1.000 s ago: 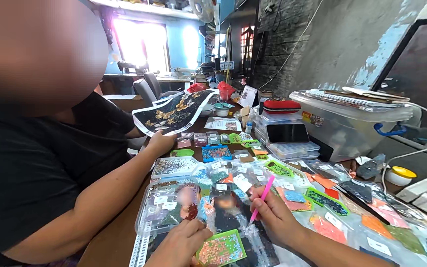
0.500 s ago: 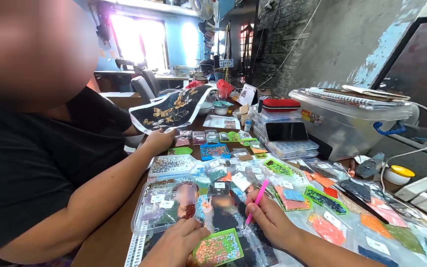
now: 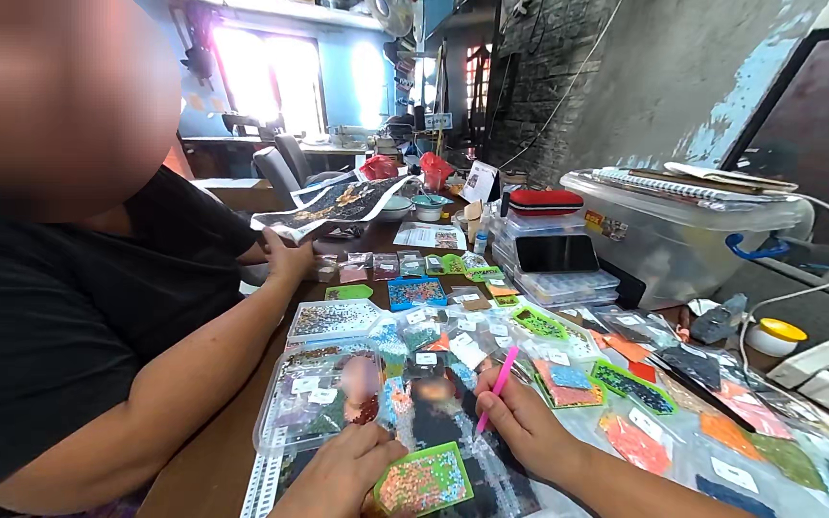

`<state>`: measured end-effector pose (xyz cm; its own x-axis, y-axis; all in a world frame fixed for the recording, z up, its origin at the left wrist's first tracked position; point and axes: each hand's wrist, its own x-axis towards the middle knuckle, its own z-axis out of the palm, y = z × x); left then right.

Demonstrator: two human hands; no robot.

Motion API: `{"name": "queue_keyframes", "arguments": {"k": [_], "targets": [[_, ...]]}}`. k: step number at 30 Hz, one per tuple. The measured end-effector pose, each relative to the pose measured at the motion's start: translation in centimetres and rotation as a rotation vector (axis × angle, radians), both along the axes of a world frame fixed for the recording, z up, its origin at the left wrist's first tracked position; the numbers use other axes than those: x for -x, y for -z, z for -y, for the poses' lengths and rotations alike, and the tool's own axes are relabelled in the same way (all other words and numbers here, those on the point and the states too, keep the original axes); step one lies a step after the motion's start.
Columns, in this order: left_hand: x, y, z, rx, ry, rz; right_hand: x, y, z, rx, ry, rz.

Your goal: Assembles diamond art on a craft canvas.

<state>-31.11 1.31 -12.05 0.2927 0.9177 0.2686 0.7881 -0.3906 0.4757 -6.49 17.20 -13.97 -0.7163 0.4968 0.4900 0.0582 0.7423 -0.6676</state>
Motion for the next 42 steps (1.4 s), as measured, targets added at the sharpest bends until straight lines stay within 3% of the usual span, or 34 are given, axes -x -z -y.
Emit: {"name": "queue_keyframes", "arguments": {"k": [42], "targets": [[0.05,-0.1,0.02,0.021,-0.003,-0.006,0.08,0.14,-0.14,-0.049,-0.027,0.01]]}}
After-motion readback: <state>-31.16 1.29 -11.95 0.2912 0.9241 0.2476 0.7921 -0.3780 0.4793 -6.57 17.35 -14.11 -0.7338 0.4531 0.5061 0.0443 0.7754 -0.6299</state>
